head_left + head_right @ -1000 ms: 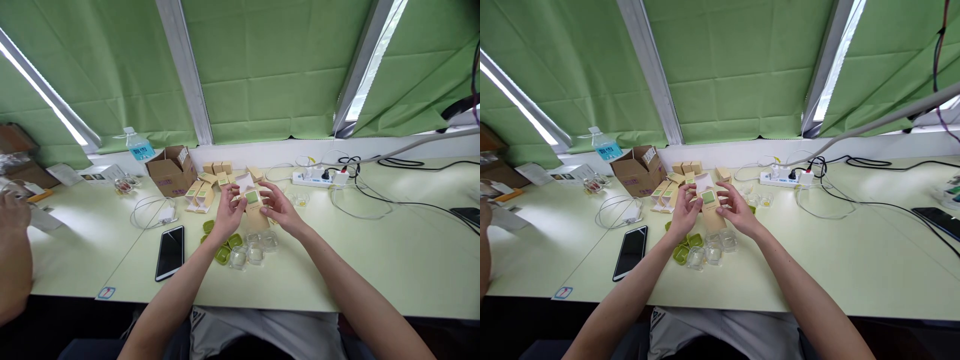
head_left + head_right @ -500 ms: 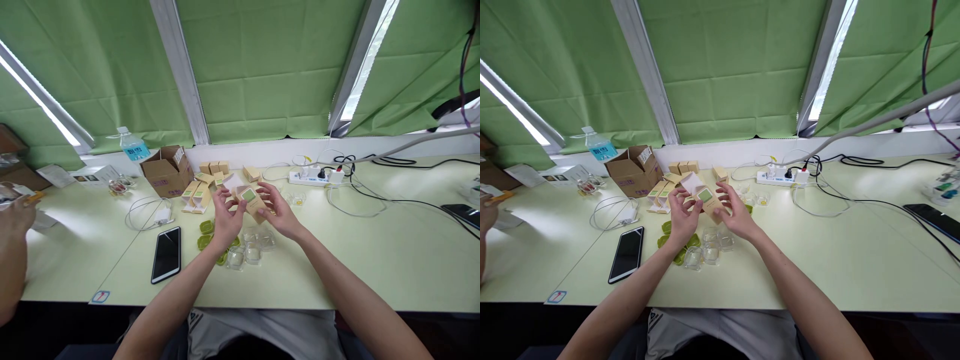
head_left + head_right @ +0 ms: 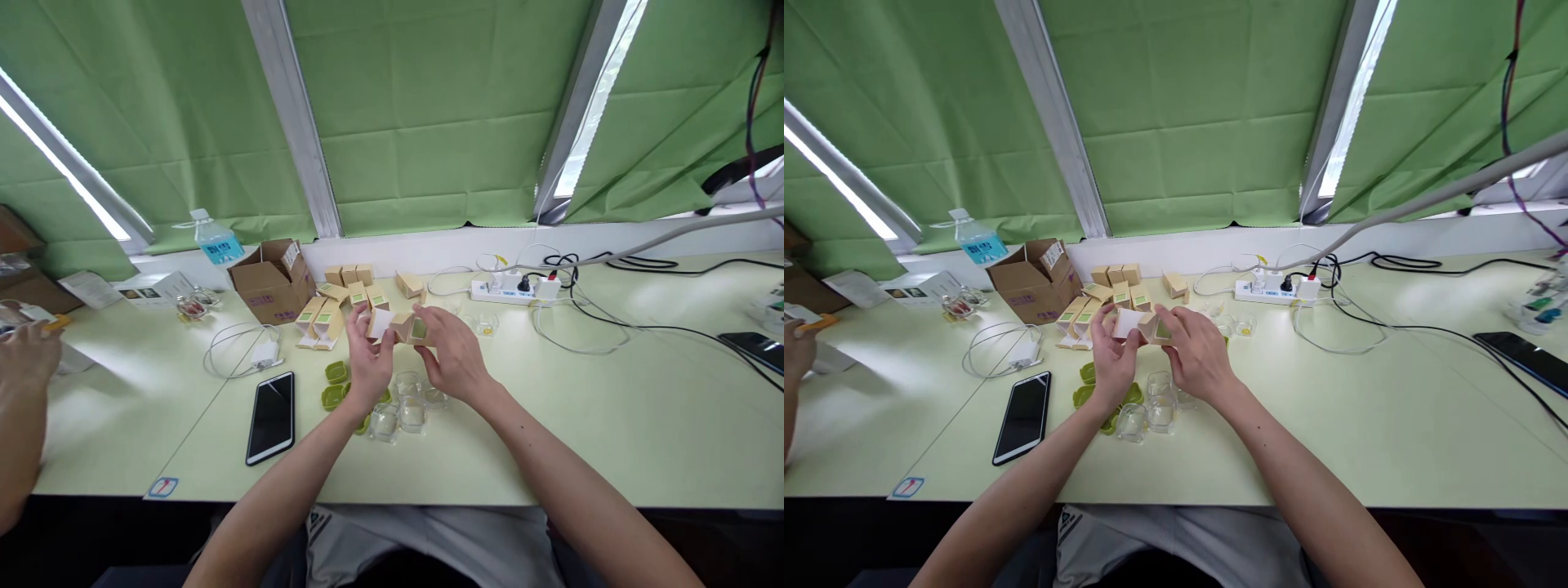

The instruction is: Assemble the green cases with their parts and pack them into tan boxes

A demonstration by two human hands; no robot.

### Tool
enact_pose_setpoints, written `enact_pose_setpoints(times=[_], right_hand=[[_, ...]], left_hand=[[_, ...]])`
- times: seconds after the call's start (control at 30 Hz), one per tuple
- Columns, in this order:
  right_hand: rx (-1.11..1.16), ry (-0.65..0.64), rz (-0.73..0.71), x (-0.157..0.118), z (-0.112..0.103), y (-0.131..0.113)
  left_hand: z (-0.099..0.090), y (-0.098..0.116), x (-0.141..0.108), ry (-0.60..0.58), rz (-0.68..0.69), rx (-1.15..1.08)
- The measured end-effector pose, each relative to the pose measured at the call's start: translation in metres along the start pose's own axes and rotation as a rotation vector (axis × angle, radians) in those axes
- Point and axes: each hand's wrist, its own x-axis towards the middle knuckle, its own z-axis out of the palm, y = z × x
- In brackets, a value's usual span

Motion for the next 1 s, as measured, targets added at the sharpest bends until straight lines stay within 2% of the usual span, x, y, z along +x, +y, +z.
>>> enact_pose_setpoints(times=[0.13,0.33,0.43,0.6,0.77,0.87,1.0], right_hand=[[-0.161,-0.082,-0.032,-0.003,0.004,-0.001],[-0.232,-0.114,-0.018,-0.003,0.003,0.0],[-0.223,-0.103,-0.017,-0.002,0.001,0.0],[-0.122,-0.018,-0.011,-0.002,0.002,-0.002],[-0.078,-0.003,0.018,-0.004,0.003,-0.001],[-0.07,-0.014,0.023,-0.004,0.004,-0.001],[-0.099,0.0,-0.001,-0.005,0.007,-0.001]], left_hand=[[0.0,-0.004,-0.002,-0.058,-0.086,0.02],[-0.001,0.003,-0.006,-0.206,-0.081,-0.077],[0.0,0.005,-0.005,-0.187,-0.096,-0.058],[0.001,0.009,-0.006,-0.179,-0.035,0.133],[0.0,0.007,-0.008,-0.164,-0.015,0.154],[-0.002,0.004,-0.008,-0.184,0.046,0.24],[-0.004,0.004,-0.009,-0.255,0.252,0.488]])
